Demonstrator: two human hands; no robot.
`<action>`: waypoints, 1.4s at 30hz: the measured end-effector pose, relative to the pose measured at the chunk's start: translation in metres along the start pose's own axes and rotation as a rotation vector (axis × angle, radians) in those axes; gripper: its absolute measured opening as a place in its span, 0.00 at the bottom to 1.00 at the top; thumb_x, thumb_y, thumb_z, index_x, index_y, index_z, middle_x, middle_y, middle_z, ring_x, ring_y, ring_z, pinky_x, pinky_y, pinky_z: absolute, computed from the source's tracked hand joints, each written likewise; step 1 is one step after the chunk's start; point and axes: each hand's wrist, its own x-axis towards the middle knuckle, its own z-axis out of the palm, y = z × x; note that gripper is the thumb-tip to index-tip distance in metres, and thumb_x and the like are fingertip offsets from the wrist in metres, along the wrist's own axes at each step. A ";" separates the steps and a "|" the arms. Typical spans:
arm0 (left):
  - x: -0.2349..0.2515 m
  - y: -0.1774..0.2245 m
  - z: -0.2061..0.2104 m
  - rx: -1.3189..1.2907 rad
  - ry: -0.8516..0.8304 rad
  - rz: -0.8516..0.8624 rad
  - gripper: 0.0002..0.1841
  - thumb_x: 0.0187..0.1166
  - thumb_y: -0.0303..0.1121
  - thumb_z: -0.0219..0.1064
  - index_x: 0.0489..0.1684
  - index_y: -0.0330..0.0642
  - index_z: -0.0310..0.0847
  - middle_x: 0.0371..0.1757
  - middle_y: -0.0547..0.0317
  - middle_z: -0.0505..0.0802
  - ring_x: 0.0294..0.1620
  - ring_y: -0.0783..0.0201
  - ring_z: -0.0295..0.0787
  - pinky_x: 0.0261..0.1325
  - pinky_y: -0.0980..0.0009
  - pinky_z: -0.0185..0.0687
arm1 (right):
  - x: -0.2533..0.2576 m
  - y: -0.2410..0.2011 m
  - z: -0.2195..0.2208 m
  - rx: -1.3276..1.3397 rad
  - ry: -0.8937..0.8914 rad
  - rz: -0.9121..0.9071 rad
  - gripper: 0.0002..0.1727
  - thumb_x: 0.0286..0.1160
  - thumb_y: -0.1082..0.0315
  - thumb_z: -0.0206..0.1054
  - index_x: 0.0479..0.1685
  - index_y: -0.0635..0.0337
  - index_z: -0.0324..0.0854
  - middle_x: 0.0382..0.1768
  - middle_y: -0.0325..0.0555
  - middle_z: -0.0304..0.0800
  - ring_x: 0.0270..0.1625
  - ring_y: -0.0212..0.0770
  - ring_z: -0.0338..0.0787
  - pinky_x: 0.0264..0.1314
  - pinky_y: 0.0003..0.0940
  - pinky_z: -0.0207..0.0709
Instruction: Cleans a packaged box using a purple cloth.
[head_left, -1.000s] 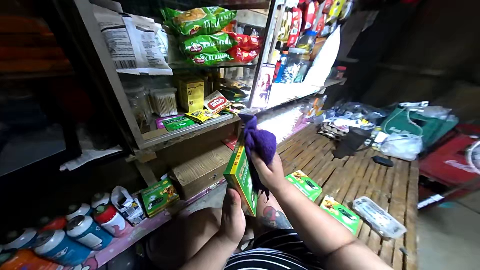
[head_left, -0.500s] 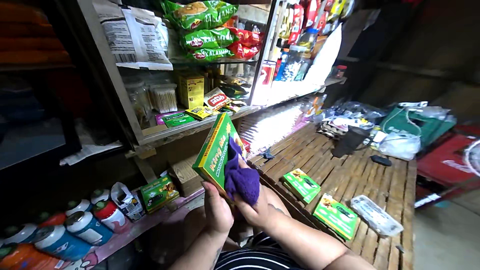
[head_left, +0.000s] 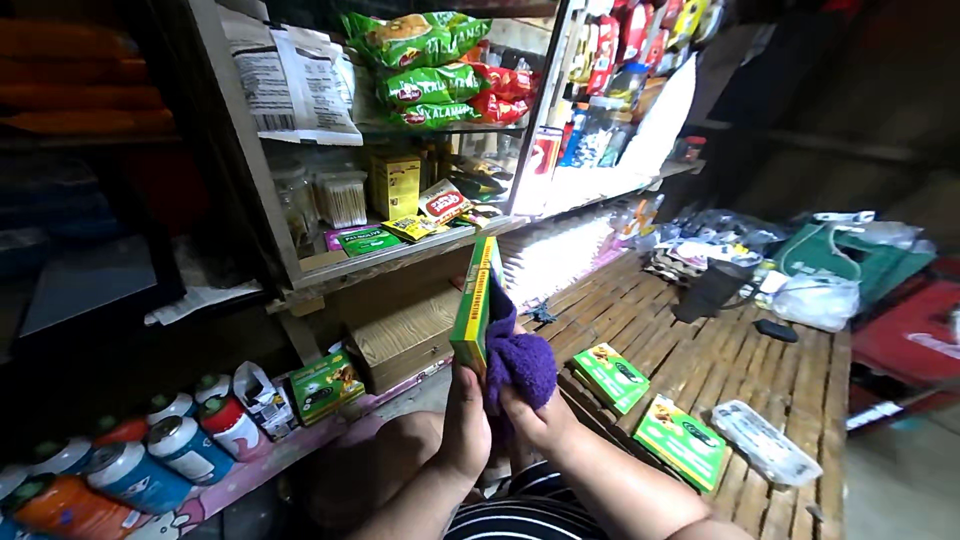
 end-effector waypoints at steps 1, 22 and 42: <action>-0.002 -0.003 0.000 0.008 -0.023 0.022 0.50 0.79 0.71 0.46 0.83 0.28 0.52 0.72 0.60 0.81 0.75 0.78 0.74 0.81 0.72 0.69 | 0.001 0.005 -0.001 0.005 0.039 0.007 0.27 0.88 0.48 0.56 0.72 0.58 0.74 0.62 0.36 0.87 0.67 0.20 0.83 0.75 0.28 0.77; 0.000 -0.006 -0.002 0.035 -0.018 0.076 0.48 0.82 0.68 0.45 0.83 0.29 0.53 0.74 0.59 0.80 0.76 0.77 0.73 0.83 0.72 0.68 | -0.001 -0.002 0.007 0.043 0.113 0.228 0.28 0.89 0.55 0.55 0.67 0.77 0.71 0.59 0.48 0.87 0.67 0.23 0.83 0.76 0.26 0.76; 0.003 -0.001 -0.002 0.072 0.029 0.009 0.52 0.81 0.70 0.45 0.86 0.26 0.46 0.80 0.53 0.74 0.80 0.76 0.69 0.85 0.73 0.64 | -0.011 0.004 0.014 0.046 0.083 0.192 0.29 0.90 0.53 0.54 0.67 0.76 0.72 0.61 0.51 0.86 0.69 0.27 0.83 0.79 0.30 0.74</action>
